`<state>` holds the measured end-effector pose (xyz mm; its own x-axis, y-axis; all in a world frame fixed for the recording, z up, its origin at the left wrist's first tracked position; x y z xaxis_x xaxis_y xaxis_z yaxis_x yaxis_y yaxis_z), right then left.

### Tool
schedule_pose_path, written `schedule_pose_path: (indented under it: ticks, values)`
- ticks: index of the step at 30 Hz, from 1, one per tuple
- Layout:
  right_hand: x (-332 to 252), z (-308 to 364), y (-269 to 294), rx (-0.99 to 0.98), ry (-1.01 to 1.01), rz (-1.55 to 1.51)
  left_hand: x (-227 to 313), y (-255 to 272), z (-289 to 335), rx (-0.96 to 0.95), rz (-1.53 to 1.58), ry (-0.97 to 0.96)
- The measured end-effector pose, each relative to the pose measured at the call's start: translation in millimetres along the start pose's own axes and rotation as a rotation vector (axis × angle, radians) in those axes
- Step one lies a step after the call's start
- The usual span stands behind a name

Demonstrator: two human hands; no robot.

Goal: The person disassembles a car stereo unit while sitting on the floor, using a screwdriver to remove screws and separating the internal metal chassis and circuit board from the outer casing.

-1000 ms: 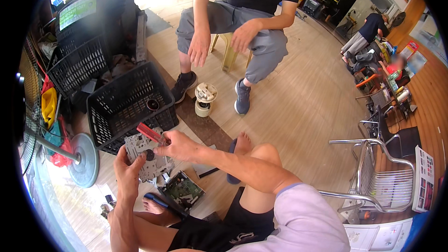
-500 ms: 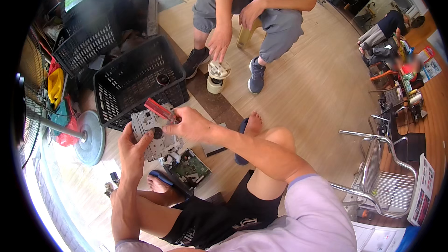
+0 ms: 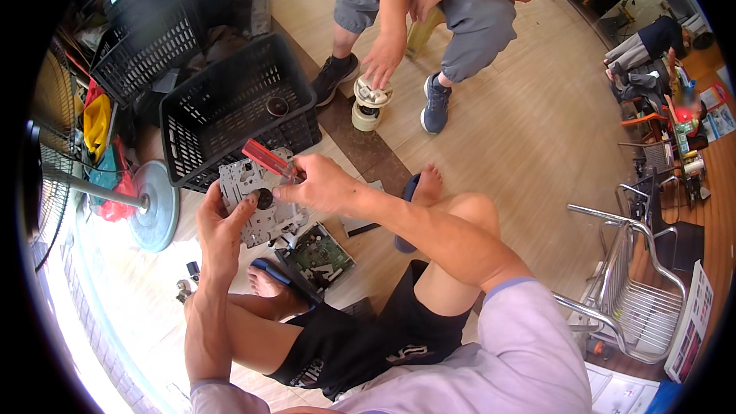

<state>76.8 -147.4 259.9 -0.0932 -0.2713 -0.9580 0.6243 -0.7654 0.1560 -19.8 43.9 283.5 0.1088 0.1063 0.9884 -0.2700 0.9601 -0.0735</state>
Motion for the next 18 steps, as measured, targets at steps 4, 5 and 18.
schedule_pose_path:
  ticks: [4,5,18]
  values:
    - [1.4,-0.7,0.4,-0.013,0.004,-0.005,-1.4,0.0,0.6,0.006,0.001,0.030]
    - [1.8,-1.8,0.0,-0.022,0.018,0.006,-1.2,-0.1,0.4,0.004,0.003,0.022]
    - [0.8,-1.4,-0.9,-0.009,0.014,0.003,-2.1,2.9,-0.8,0.002,-0.014,0.007]
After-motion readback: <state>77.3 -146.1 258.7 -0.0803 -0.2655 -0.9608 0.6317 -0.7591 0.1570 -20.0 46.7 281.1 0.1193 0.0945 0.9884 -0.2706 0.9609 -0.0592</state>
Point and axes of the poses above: each hand's wrist, its own z-axis away from the middle knuckle, its own y-axis out of the back of the hand, x = y × z, the point moved 1 cm from there along -z, towards the middle knuckle, and after that the axes turned 3 degrees about x, right-handed, at the moved point
